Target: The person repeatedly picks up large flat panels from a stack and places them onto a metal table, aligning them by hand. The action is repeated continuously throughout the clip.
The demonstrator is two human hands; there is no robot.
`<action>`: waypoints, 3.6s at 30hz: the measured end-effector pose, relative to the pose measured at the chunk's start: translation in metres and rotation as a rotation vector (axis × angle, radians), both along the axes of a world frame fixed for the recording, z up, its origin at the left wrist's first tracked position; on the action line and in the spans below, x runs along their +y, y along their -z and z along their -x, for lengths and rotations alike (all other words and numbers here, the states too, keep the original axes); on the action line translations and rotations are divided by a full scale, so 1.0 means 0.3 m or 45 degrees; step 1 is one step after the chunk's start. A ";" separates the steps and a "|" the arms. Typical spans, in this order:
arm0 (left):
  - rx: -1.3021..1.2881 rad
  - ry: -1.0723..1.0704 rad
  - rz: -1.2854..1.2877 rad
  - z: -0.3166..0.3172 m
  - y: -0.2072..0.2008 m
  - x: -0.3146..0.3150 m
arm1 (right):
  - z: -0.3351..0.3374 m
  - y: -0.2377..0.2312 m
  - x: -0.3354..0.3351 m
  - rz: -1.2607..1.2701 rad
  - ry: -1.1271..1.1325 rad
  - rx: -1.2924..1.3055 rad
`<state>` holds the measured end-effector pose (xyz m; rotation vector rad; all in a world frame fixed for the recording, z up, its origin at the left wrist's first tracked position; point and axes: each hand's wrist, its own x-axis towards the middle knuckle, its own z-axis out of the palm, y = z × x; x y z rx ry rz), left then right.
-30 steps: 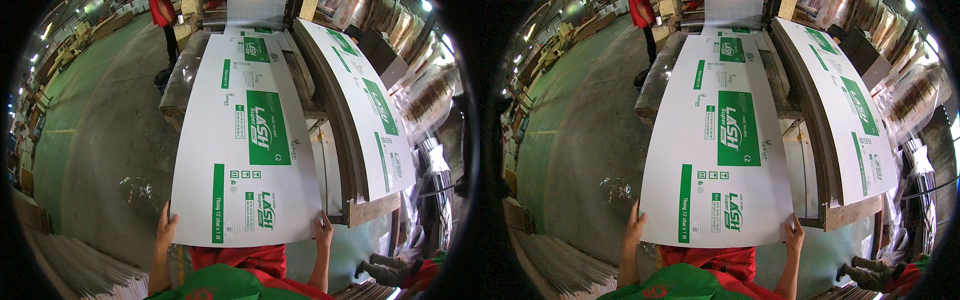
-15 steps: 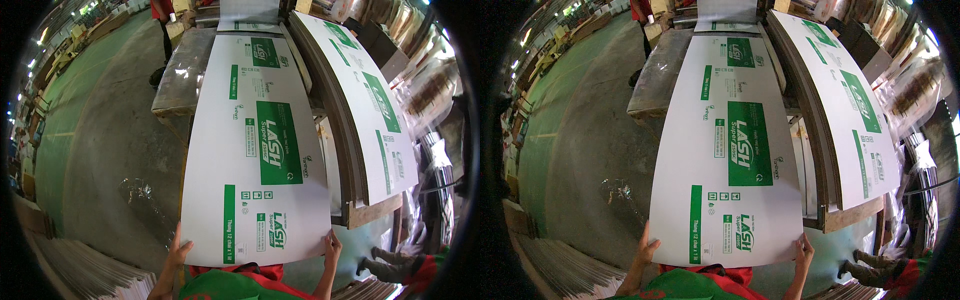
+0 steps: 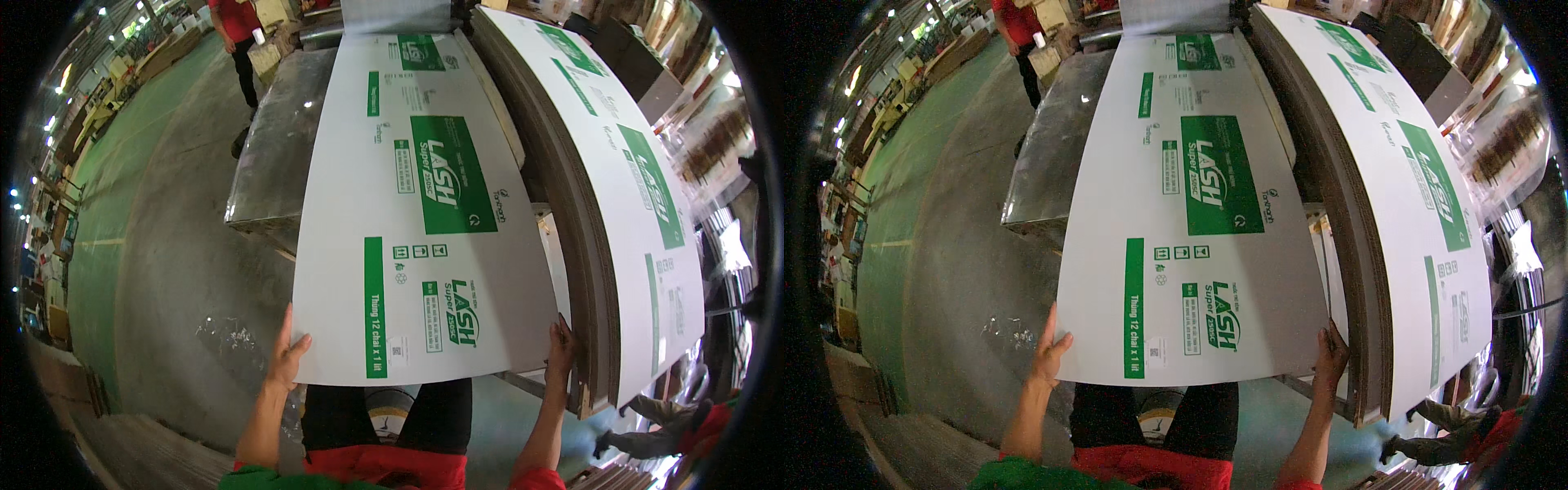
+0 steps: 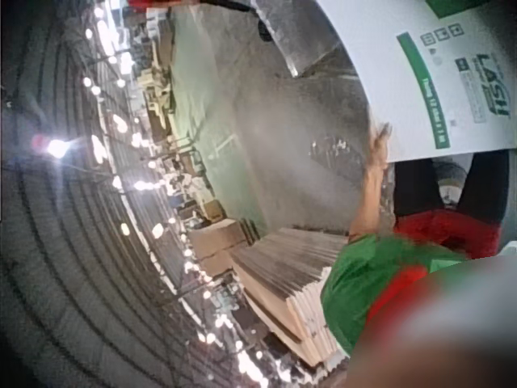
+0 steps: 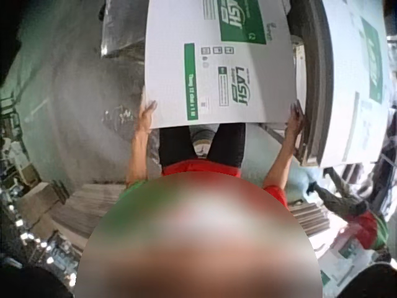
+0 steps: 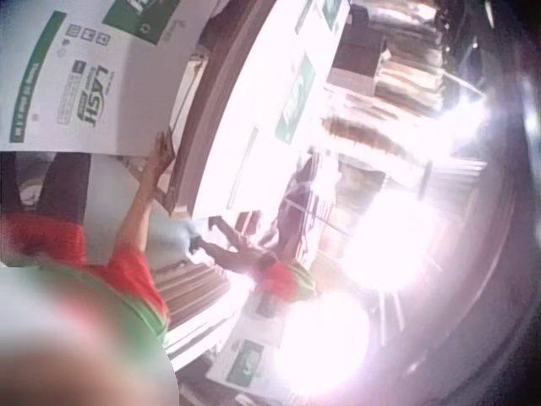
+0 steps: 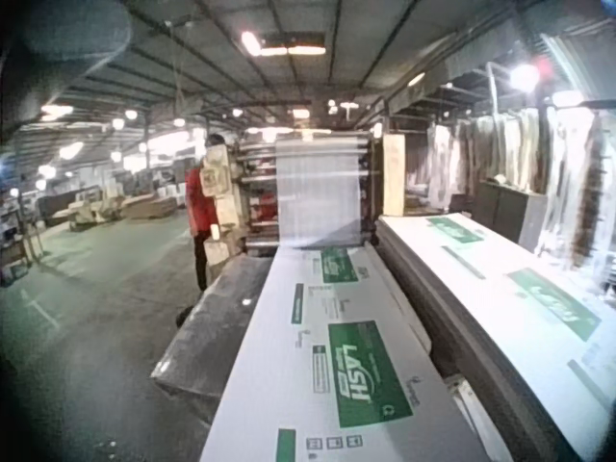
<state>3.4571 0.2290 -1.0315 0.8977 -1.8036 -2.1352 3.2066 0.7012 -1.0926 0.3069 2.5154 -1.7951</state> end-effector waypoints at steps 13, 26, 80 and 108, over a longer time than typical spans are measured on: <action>0.038 -0.114 0.042 0.469 0.437 -0.341 | 0.609 0.199 -0.285 0.203 -0.087 0.085; 0.120 -0.366 -0.264 0.406 0.648 0.236 | -0.391 -0.361 0.365 -1.600 0.086 0.818; -0.564 -0.081 -0.132 -1.245 0.070 0.523 | -1.176 -0.036 0.515 -0.198 -0.160 -0.251; -0.309 -0.121 -0.029 -1.192 0.377 0.659 | -0.965 0.215 0.630 -0.405 -0.226 0.088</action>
